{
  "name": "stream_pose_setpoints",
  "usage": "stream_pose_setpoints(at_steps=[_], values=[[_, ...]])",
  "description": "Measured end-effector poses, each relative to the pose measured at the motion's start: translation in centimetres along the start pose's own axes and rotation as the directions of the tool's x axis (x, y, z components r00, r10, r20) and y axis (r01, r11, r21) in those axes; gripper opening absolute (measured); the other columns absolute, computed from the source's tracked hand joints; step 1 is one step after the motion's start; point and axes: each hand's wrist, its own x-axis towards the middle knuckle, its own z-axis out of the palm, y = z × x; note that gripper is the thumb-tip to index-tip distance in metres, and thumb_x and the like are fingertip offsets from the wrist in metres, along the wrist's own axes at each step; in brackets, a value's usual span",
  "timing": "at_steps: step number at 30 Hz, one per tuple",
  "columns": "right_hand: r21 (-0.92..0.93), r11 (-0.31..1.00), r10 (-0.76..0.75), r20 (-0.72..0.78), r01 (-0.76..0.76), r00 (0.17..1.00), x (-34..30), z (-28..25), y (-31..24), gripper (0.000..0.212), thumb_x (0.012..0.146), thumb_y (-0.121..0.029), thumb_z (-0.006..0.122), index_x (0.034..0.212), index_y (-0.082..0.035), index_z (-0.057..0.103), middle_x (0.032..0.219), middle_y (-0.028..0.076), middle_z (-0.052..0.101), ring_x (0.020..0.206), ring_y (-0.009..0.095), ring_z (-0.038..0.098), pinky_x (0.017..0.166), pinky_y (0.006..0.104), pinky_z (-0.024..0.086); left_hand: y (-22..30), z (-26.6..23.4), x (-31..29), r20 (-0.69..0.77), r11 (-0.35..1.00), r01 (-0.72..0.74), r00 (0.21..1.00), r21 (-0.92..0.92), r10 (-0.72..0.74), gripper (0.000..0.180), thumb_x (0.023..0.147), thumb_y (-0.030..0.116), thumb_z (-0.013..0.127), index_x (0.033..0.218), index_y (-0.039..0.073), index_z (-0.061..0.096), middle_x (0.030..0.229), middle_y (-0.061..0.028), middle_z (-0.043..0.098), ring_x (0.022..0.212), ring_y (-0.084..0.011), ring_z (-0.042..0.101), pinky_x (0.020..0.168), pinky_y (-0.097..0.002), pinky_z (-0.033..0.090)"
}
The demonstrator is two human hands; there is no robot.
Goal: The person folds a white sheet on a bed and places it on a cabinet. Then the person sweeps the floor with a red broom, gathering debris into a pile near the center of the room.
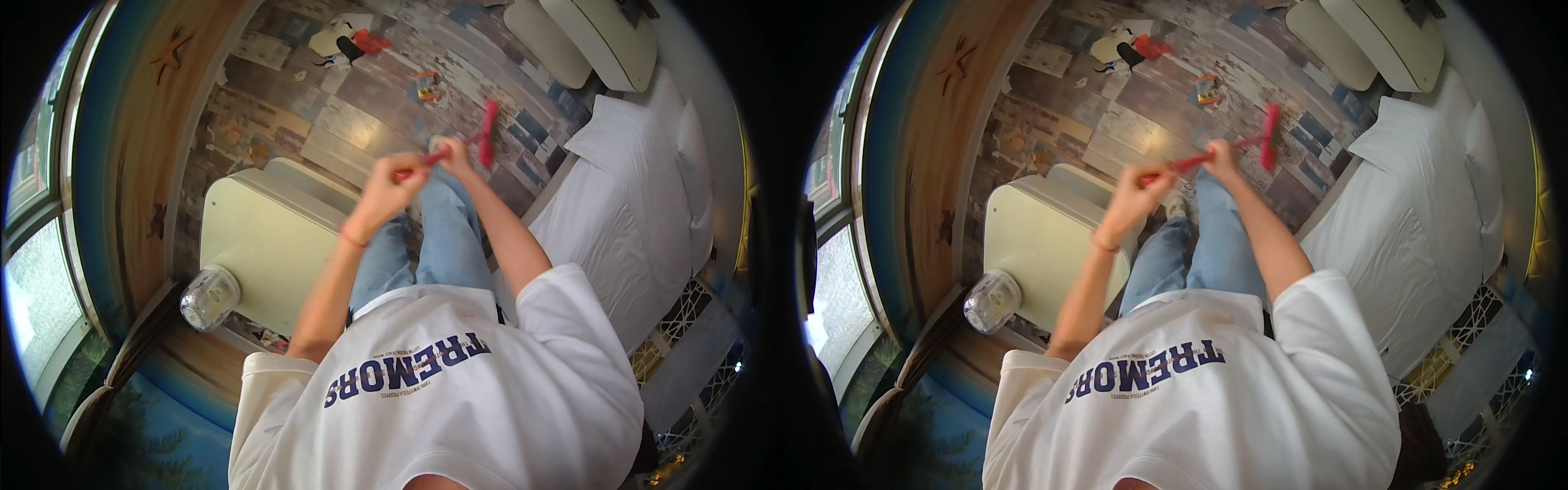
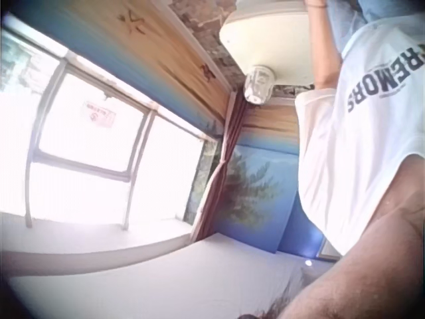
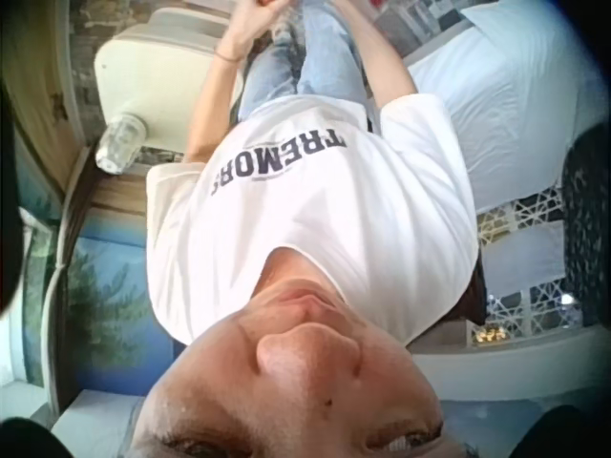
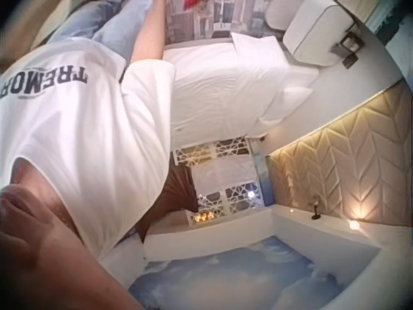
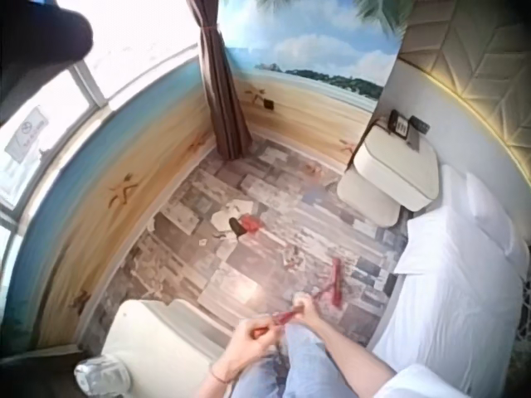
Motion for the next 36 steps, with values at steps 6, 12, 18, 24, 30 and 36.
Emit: stream_pose_setpoints(at_steps=[6, 12, 18, 24, 30, 36], values=[[0.422, 0.861, -0.333, 0.043, 0.285, 0.942, 11.3, 5.2, -12.0, 0.017, 0.064, -0.007, 0.071, 0.067, -0.009, 0.054, 0.068, 0.01, 0.055, 0.069, 0.03, 0.058, 0.061, 0.0402, 0.045, 8.5, -2.5, 0.1, -0.271, 0.863, -0.261, 0.875, 0.434, 0.401, 0.009, 0.077, 0.002, 0.059, 0.07, -0.003, 0.056, 0.06, -0.0112, 0.045, 0.051, -0.0186, 0.043, 0.069, -0.0306, 0.049], [0.352, 0.929, -0.156, 0.091, 0.115, 0.984, 11.7, -4.6, -17.5, 0.024, 0.073, -0.014, 0.072, 0.069, -0.005, 0.05, 0.071, 0.012, 0.051, 0.065, 0.031, 0.057, 0.058, 0.0387, 0.044, 17.8, 0.3, 0.5, -0.172, 0.872, -0.298, 0.906, 0.387, 0.386, 0.01, 0.074, 0.0, 0.058, 0.066, -0.005, 0.054, 0.059, -0.0114, 0.051, 0.053, -0.0211, 0.052, 0.094, -0.0418, 0.05], [-0.052, 0.995, 0.079, -0.104, -0.084, 0.991, 8.6, -16.1, -2.5, 0.019, 0.068, -0.011, 0.071, 0.066, -0.005, 0.053, 0.073, 0.013, 0.054, 0.068, 0.034, 0.056, 0.061, 0.0417, 0.045, 11.8, 6.6, 11.7, 0.08, 0.949, -0.314, 0.947, 0.016, 0.312, 0.015, 0.083, 0.004, 0.058, 0.071, -0.005, 0.055, 0.065, -0.009, 0.055, 0.063, -0.0156, 0.053, 0.093, -0.0383, 0.05], [-0.111, 0.967, 0.236, 0.042, -0.23, 0.971, 10.3, -19.1, 11.9, 0.02, 0.067, -0.014, 0.072, 0.064, -0.007, 0.053, 0.067, 0.014, 0.056, 0.067, 0.032, 0.059, 0.059, 0.0441, 0.046, 6.9, 13.5, 20.5, 0.096, 0.996, -0.09, 0.991, -0.001, 0.09, 0.017, 0.09, 0.011, 0.061, 0.08, -0.003, 0.062, 0.07, -0.0004, 0.057, 0.064, -0.0043, 0.045, 0.061, -0.0212, 0.039], [0.401, 0.906, -0.127, -0.047, 0.136, 0.991, 22.0, -11.5, 0.3, 0.016, 0.065, -0.004, 0.067, 0.068, -0.006, 0.052, 0.069, 0.01, 0.052, 0.07, 0.027, 0.055, 0.062, 0.0372, 0.043, 18.9, 9.4, 18.4, -0.085, 0.847, -0.274, 0.934, 0.456, 0.348, 0.008, 0.082, 0.002, 0.059, 0.077, -0.005, 0.058, 0.063, -0.0119, 0.046, 0.054, -0.0145, 0.039, 0.059, -0.0235, 0.041], [0.432, 0.878, -0.262, 0.074, 0.206, 0.962, 29.8, -12.8, -8.5, 0.02, 0.068, -0.008, 0.071, 0.069, -0.006, 0.051, 0.068, 0.008, 0.051, 0.066, 0.023, 0.053, 0.06, 0.034, 0.042, 24.0, 7.0, 19.6, -0.137, 0.78, -0.331, 0.875, 0.532, 0.465, 0.011, 0.076, 0.004, 0.064, 0.069, -0.001, 0.058, 0.067, -0.0148, 0.053, 0.054, -0.0315, 0.052, 0.053, -0.0335, 0.043]])
